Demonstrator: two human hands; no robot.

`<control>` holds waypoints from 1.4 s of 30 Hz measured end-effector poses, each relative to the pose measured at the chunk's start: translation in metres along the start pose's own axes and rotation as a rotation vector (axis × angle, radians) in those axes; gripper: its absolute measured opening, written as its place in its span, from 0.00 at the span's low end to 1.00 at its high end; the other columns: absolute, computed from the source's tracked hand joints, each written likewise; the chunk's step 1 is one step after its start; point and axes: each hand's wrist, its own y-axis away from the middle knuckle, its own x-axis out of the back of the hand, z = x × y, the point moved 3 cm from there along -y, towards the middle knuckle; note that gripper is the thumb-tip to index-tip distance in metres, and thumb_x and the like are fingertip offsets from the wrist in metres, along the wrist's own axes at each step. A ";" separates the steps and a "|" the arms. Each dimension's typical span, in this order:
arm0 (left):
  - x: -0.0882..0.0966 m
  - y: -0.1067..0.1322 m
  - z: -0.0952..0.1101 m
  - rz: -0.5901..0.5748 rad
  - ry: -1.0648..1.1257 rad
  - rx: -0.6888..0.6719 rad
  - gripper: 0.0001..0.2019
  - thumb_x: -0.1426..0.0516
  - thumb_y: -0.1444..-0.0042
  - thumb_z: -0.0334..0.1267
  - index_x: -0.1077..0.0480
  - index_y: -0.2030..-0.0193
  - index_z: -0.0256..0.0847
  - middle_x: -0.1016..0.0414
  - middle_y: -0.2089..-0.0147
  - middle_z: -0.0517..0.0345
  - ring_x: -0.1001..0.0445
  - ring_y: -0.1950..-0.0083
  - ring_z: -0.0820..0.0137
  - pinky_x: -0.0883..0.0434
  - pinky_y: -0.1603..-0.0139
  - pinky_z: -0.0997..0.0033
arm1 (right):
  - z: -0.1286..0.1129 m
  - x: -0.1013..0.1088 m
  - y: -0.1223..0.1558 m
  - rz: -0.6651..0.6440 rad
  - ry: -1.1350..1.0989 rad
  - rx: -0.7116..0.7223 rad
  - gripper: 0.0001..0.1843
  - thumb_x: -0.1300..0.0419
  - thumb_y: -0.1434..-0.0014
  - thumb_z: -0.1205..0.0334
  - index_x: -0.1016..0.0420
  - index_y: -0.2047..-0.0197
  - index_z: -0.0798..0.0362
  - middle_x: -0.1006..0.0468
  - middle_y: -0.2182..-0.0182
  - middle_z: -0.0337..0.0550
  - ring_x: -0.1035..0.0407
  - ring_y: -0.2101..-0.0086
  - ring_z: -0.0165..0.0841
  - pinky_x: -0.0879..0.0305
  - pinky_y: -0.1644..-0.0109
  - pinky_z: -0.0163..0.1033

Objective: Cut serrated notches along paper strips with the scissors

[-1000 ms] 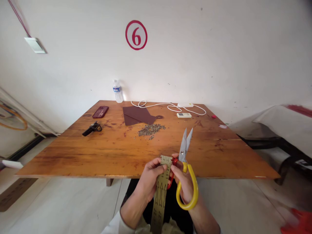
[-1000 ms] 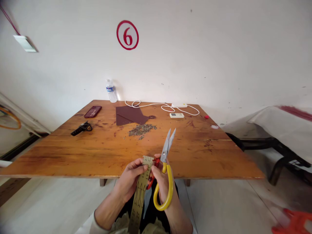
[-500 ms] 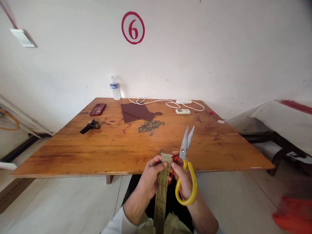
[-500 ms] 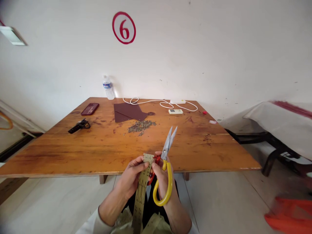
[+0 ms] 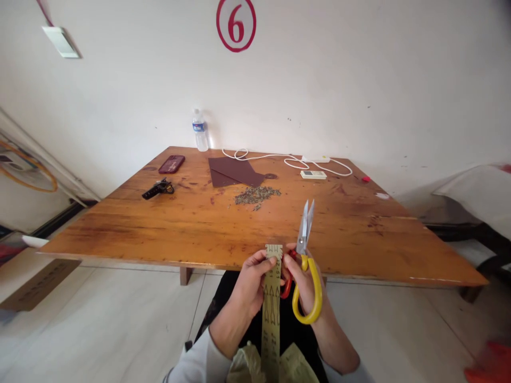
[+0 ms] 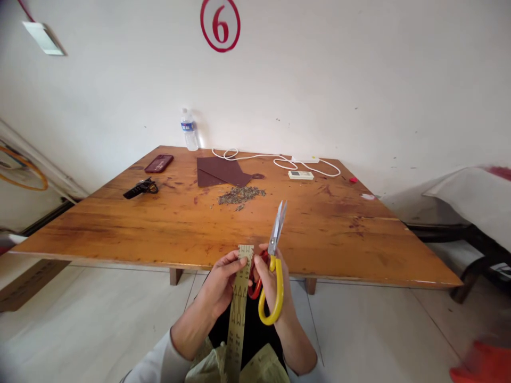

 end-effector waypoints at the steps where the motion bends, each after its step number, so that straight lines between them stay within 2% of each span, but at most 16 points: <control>1: 0.000 0.001 0.000 0.005 0.000 -0.012 0.13 0.28 0.63 0.32 0.23 0.69 0.37 0.21 0.72 0.58 0.26 0.75 0.72 0.28 0.69 0.72 | 0.000 0.002 0.003 -0.001 0.048 0.014 0.23 0.28 0.51 0.49 0.29 0.57 0.50 0.29 0.78 0.31 0.35 0.81 0.30 0.35 0.79 0.34; 4: 0.002 0.004 -0.001 0.028 0.005 -0.057 0.15 0.27 0.64 0.32 0.24 0.69 0.37 0.21 0.71 0.57 0.24 0.71 0.71 0.27 0.65 0.72 | 0.005 0.008 0.014 -0.006 0.255 0.119 0.17 0.30 0.49 0.54 0.27 0.58 0.50 0.25 0.72 0.36 0.32 0.77 0.30 0.33 0.75 0.35; 8: 0.008 0.008 -0.007 0.085 -0.028 -0.143 0.17 0.27 0.64 0.33 0.25 0.66 0.38 0.20 0.68 0.57 0.23 0.67 0.70 0.27 0.61 0.71 | 0.020 0.012 0.027 0.059 0.370 0.230 0.16 0.34 0.44 0.53 0.27 0.54 0.50 0.24 0.71 0.38 0.31 0.75 0.32 0.37 0.77 0.34; 12: 0.014 0.017 -0.015 0.135 -0.146 -0.254 0.14 0.29 0.59 0.35 0.27 0.67 0.39 0.22 0.69 0.60 0.26 0.68 0.73 0.30 0.62 0.73 | 0.023 0.008 0.037 0.093 0.323 0.173 0.17 0.35 0.45 0.52 0.29 0.54 0.50 0.24 0.72 0.37 0.30 0.76 0.33 0.36 0.78 0.34; 14: 0.016 0.021 -0.017 0.157 -0.244 -0.305 0.11 0.31 0.56 0.36 0.29 0.70 0.39 0.25 0.71 0.62 0.29 0.70 0.75 0.32 0.65 0.75 | 0.019 0.006 0.041 0.151 0.256 0.162 0.19 0.34 0.47 0.52 0.30 0.55 0.49 0.24 0.73 0.35 0.30 0.77 0.32 0.33 0.77 0.34; 19: 0.020 0.030 -0.016 0.232 -0.536 -0.499 0.07 0.36 0.51 0.34 0.31 0.73 0.40 0.30 0.74 0.63 0.34 0.71 0.74 0.36 0.68 0.75 | 0.009 0.007 0.044 0.287 0.230 0.221 0.20 0.34 0.51 0.54 0.30 0.55 0.49 0.24 0.69 0.38 0.25 0.69 0.36 0.26 0.65 0.40; 25: 0.019 0.038 -0.018 0.248 -0.644 -0.613 0.07 0.39 0.49 0.35 0.32 0.74 0.41 0.29 0.73 0.61 0.32 0.70 0.71 0.33 0.66 0.72 | 0.017 0.002 0.043 0.220 0.256 0.197 0.21 0.37 0.51 0.54 0.31 0.53 0.49 0.24 0.69 0.38 0.25 0.69 0.37 0.27 0.65 0.43; 30: 0.018 0.046 -0.021 0.234 -0.751 -0.691 0.07 0.41 0.46 0.32 0.33 0.73 0.42 0.28 0.73 0.62 0.30 0.69 0.71 0.32 0.64 0.72 | 0.020 -0.003 0.045 0.231 0.224 0.216 0.21 0.36 0.52 0.58 0.31 0.53 0.49 0.25 0.70 0.37 0.25 0.69 0.36 0.26 0.63 0.43; 36: 0.015 0.053 -0.019 0.194 -0.884 -0.864 0.08 0.42 0.46 0.29 0.32 0.74 0.42 0.27 0.70 0.61 0.29 0.67 0.72 0.32 0.64 0.75 | 0.016 -0.004 0.045 0.251 0.221 0.255 0.20 0.36 0.51 0.57 0.30 0.54 0.48 0.24 0.71 0.36 0.24 0.69 0.35 0.25 0.62 0.42; 39: 0.015 0.051 -0.019 0.187 -0.870 -0.855 0.07 0.41 0.46 0.29 0.30 0.74 0.41 0.26 0.69 0.60 0.28 0.67 0.71 0.32 0.64 0.74 | 0.014 -0.005 0.045 0.247 0.243 0.283 0.17 0.37 0.50 0.58 0.31 0.55 0.48 0.24 0.71 0.35 0.25 0.70 0.36 0.25 0.64 0.41; 42: 0.018 0.044 -0.020 0.216 -0.737 -0.712 0.07 0.40 0.48 0.31 0.31 0.76 0.41 0.28 0.73 0.61 0.30 0.69 0.71 0.33 0.65 0.72 | 0.016 -0.003 0.042 0.248 0.304 0.297 0.16 0.39 0.50 0.59 0.30 0.56 0.48 0.25 0.72 0.35 0.25 0.71 0.36 0.26 0.64 0.42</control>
